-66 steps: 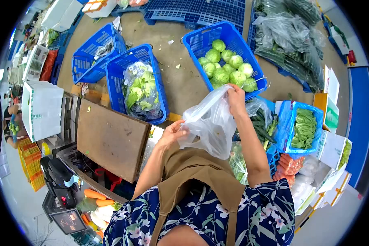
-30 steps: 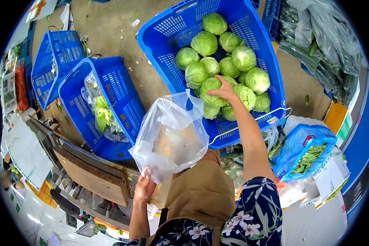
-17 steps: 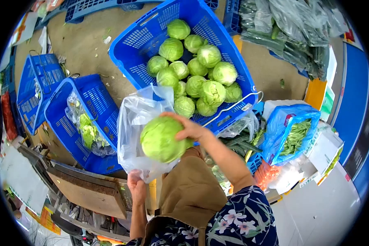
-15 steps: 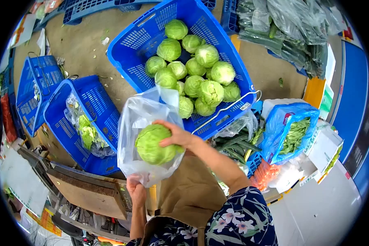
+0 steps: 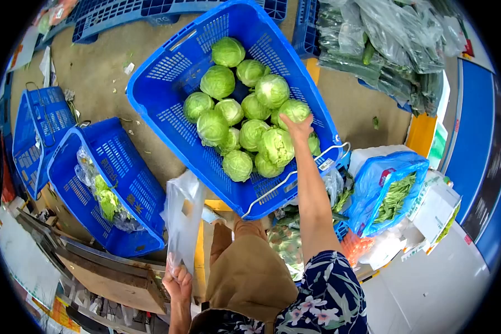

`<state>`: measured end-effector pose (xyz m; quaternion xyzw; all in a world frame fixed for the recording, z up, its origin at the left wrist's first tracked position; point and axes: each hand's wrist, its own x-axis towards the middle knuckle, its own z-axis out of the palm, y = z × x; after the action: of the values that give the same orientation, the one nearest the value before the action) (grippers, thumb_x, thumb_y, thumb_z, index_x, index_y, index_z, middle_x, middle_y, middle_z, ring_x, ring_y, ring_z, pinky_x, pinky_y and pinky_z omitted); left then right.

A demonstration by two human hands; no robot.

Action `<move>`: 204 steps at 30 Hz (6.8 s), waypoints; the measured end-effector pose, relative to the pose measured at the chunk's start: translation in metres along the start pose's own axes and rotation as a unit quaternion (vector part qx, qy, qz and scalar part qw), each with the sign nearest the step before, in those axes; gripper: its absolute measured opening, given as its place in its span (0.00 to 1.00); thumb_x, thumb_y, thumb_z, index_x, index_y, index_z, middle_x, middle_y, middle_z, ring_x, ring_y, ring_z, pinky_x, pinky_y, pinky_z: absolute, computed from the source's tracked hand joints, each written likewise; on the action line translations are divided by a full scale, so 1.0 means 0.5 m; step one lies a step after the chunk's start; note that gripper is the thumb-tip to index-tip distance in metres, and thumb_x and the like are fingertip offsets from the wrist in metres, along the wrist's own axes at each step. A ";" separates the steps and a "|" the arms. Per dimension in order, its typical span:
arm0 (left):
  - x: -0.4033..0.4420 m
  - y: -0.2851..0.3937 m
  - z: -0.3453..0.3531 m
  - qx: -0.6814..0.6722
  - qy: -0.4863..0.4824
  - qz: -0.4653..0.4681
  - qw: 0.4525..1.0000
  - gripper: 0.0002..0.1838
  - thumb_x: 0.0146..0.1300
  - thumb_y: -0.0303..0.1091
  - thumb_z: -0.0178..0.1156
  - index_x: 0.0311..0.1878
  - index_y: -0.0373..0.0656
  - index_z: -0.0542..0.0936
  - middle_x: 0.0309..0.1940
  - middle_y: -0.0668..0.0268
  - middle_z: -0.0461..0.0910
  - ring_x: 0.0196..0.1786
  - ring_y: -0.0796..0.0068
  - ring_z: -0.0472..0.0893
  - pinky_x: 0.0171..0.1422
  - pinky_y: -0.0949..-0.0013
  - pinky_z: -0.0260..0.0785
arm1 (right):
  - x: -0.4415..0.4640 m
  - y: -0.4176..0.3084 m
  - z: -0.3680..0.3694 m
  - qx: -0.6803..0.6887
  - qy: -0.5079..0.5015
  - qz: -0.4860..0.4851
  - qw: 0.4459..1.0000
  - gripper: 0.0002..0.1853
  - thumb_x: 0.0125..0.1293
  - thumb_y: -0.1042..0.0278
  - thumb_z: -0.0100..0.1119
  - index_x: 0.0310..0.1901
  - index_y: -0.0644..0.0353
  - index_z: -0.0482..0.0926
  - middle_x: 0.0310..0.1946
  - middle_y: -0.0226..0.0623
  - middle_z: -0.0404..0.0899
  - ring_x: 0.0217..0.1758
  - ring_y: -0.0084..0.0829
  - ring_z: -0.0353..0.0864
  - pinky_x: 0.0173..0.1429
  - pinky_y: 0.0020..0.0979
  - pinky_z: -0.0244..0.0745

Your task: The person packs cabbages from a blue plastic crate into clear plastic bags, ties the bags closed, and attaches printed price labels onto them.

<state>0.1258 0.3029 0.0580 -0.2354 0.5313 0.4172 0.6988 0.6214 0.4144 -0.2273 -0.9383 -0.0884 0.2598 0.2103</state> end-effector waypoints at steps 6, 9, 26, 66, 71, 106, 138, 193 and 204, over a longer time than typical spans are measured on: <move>0.046 -0.010 0.016 -0.068 0.044 0.008 0.997 0.31 0.51 0.24 0.48 0.63 0.53 0.67 0.20 0.73 0.58 0.18 0.82 0.56 0.22 0.77 0.52 | -0.002 -0.053 0.065 -0.109 0.094 0.112 0.983 0.63 0.33 0.47 0.77 0.69 0.49 0.45 0.62 0.67 0.48 0.63 0.64 0.56 0.63 0.53 0.60; 0.049 -0.001 0.019 -0.038 0.058 0.016 0.997 0.31 0.51 0.25 0.49 0.63 0.55 0.67 0.21 0.73 0.58 0.19 0.81 0.56 0.22 0.77 0.52 | 0.004 -0.035 0.055 -0.076 0.095 0.077 0.990 0.62 0.33 0.47 0.77 0.69 0.50 0.47 0.60 0.66 0.51 0.62 0.64 0.58 0.64 0.51 0.60; 0.040 -0.032 0.030 0.167 -0.038 0.045 0.984 0.48 0.48 0.29 0.51 0.71 0.71 0.40 0.27 0.66 0.65 0.21 0.75 0.63 0.25 0.74 0.60 | -0.589 -0.057 0.022 0.220 -0.700 -0.061 0.677 0.60 0.36 0.58 0.77 0.70 0.61 0.49 0.67 0.40 0.56 0.70 0.34 0.55 0.73 0.35 0.49; 0.030 -0.063 -0.174 -0.047 0.131 -0.028 0.990 0.29 0.67 0.62 0.41 0.17 0.50 0.62 0.09 0.77 0.54 0.19 0.84 0.60 0.44 0.78 0.60 | -0.614 -0.020 0.138 0.237 -0.775 0.019 0.585 0.53 0.35 0.65 0.75 0.67 0.58 0.58 0.63 0.40 0.65 0.67 0.33 0.61 0.70 0.32 0.55; 0.028 -0.067 -0.169 -0.015 0.121 -0.020 0.992 0.30 0.68 0.61 0.39 0.16 0.49 0.63 0.09 0.76 0.54 0.13 0.82 0.54 0.43 0.76 0.60 | -0.678 0.074 0.159 -0.147 -0.687 -0.300 0.645 0.36 0.48 0.54 0.70 0.59 0.59 0.71 0.61 0.47 0.68 0.61 0.36 0.70 0.64 0.36 0.64; 0.106 -0.068 -0.165 0.016 0.054 -0.009 0.998 0.19 0.72 0.52 0.38 0.51 0.51 0.71 0.15 0.75 0.60 0.16 0.82 0.57 0.54 0.66 0.62 | -0.314 0.130 0.266 0.138 -0.293 0.203 0.924 0.42 0.42 0.59 0.76 0.62 0.51 0.67 0.53 0.46 0.73 0.50 0.43 0.75 0.40 0.54 0.74; 0.102 -0.063 -0.203 0.011 0.050 0.006 0.999 0.17 0.71 0.53 0.40 0.44 0.55 0.73 0.13 0.76 0.56 0.15 0.81 0.54 0.52 0.66 0.62 | -0.491 -0.043 0.090 0.039 -0.535 -0.284 0.795 0.32 0.47 0.61 0.72 0.55 0.61 0.73 0.56 0.44 0.71 0.57 0.36 0.72 0.61 0.36 0.67; 0.214 -0.096 -0.147 0.030 0.043 -0.010 0.999 0.19 0.72 0.48 0.40 0.64 0.64 0.61 0.17 0.75 0.60 0.20 0.81 0.61 0.53 0.66 0.65 | 0.150 -0.125 0.152 0.015 -0.386 -0.080 0.919 0.45 0.50 0.61 0.71 0.69 0.50 0.57 0.59 0.46 0.69 0.55 0.38 0.75 0.52 0.38 0.77; 0.195 -0.078 -0.144 0.037 0.023 0.019 0.999 0.22 0.71 0.50 0.42 0.67 0.66 0.58 0.16 0.75 0.60 0.18 0.81 0.61 0.54 0.66 0.64 | 0.161 -0.090 0.150 0.072 -0.399 -0.086 0.910 0.42 0.51 0.62 0.70 0.67 0.52 0.60 0.60 0.43 0.67 0.59 0.38 0.71 0.60 0.34 0.70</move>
<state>0.1278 0.2586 -0.0614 -0.2086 0.5671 0.4049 0.6862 0.6478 0.5028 -0.3019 -0.7276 -0.2268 0.5989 0.2459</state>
